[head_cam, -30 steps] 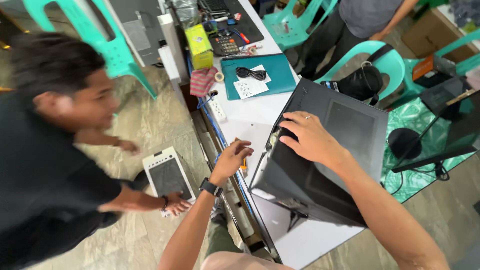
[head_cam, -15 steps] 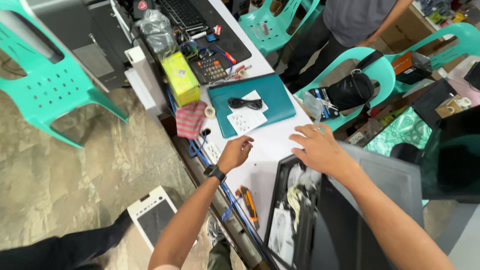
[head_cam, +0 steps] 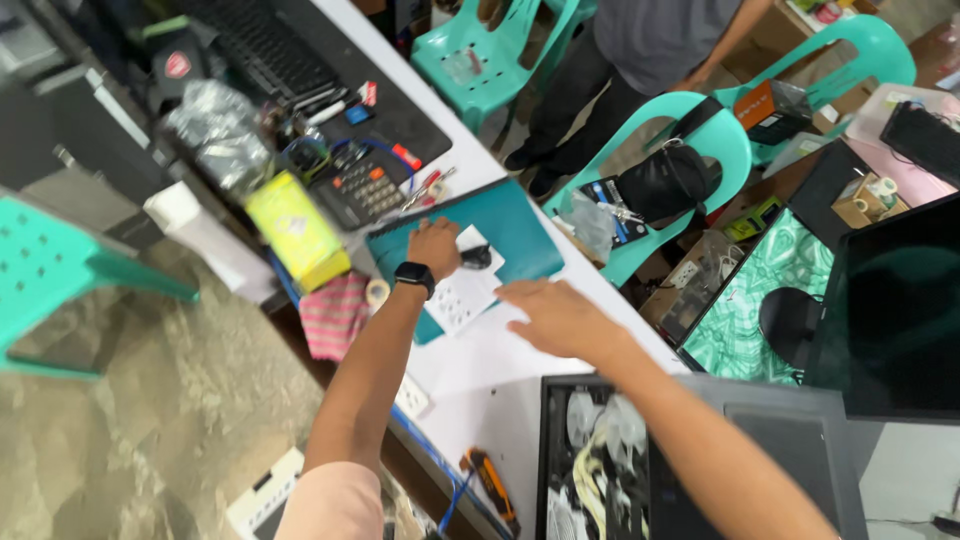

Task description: The person works on a desktop computer case on a workbench, unplugging and rearranging the bundled power supply cables, positioning the power supply unit, and routing cables into the case. They peel and apply tape near the case, then separate and connect cable connectors at the end.

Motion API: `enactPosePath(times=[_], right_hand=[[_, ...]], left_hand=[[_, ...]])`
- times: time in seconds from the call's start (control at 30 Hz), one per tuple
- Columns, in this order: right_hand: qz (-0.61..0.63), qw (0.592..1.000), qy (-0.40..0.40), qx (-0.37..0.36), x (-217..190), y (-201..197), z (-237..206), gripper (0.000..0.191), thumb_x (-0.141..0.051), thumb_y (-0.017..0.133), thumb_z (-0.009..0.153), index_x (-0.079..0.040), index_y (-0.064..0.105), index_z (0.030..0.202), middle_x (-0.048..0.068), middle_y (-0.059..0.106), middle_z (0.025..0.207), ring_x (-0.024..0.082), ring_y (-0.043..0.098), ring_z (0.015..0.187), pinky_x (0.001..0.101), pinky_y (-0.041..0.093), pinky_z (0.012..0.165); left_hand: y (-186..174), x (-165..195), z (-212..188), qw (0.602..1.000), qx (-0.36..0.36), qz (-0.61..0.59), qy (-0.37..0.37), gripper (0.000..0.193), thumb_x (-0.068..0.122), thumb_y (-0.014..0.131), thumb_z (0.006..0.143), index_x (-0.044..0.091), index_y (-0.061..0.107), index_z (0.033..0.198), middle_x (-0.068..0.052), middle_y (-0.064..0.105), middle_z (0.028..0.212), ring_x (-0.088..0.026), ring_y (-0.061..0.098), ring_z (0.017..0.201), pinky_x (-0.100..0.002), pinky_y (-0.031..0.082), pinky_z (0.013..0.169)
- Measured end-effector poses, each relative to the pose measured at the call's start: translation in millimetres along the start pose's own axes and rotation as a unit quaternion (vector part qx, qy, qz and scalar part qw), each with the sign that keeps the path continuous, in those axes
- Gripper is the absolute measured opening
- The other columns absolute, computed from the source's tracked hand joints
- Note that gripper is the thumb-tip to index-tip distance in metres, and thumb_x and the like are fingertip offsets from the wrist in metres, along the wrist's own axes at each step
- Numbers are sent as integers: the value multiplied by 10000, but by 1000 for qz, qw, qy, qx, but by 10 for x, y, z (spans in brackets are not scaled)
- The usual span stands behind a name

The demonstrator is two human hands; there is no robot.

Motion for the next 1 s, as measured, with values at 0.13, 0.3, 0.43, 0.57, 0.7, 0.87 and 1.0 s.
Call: enactPosePath(times=[0.13, 0.3, 0.43, 0.57, 0.7, 0.87, 1.0], right_hand=[[55, 986, 71, -140, -15, 171, 132, 608, -306, 655, 921, -128, 477, 1475, 142, 600, 1389, 327, 541, 1282, 439, 434, 1066], [109, 969, 117, -187, 51, 78, 59, 615, -313, 647, 908, -172, 476, 1482, 95, 571, 1433, 305, 516, 1317, 426, 414, 1086], [116, 965, 152, -179, 113, -16, 60, 611, -303, 632, 917, -197, 463, 1494, 58, 533, 1478, 275, 480, 1357, 423, 358, 1127], [115, 958, 155, -214, 155, -18, 60, 620, -315, 626, 919, -217, 448, 1505, 28, 502, 1508, 244, 463, 1380, 413, 330, 1149], [108, 957, 180, -200, 215, -19, 49, 634, -340, 631, 917, -215, 438, 1508, 15, 509, 1514, 239, 473, 1376, 397, 352, 1148], [65, 972, 187, -129, 306, -64, 120, 652, -390, 663, 916, -194, 441, 1497, 79, 536, 1464, 309, 521, 1303, 433, 423, 1072], [124, 964, 229, 47, 453, -228, 126, 532, -321, 698, 899, -152, 591, 1392, 128, 674, 1307, 318, 665, 1104, 432, 528, 933]], left_hand=[[54, -285, 454, 999, 38, 24, -24, 328, 81, 629, 783, 101, 704, 1101, -130, 651, 1199, -407, 572, 1187, -571, 472, 951], [209, -588, 768, 991, 85, 25, -104, 298, 99, 585, 868, 190, 731, 1112, -138, 612, 1207, -408, 545, 1161, -575, 467, 904], [275, -614, 938, 990, 114, 70, -33, 208, 183, 583, 918, 224, 760, 1019, -131, 580, 1186, -395, 522, 1171, -554, 429, 934], [324, -631, 977, 986, 107, 120, -36, 196, 198, 593, 908, 245, 780, 945, -131, 566, 1171, -394, 507, 1142, -555, 390, 921], [285, -565, 906, 980, 129, 143, -39, 203, 199, 644, 768, 235, 781, 913, -94, 569, 1106, -370, 511, 1117, -570, 373, 932], [132, -324, 616, 974, 213, 29, -70, 134, 189, 646, 919, 154, 745, 1002, -113, 568, 1184, -368, 513, 1153, -560, 383, 885], [181, 62, 55, 944, 263, -188, -70, 159, 175, 640, 972, 65, 700, 1071, -194, 579, 1310, -408, 543, 1213, -544, 435, 937]])
Point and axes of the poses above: each hand's wrist, its own z-axis towards the middle knuckle, its own y-axis out of the palm, x = y × z, the point moved 6 cm from there along z, towards the middle knuckle
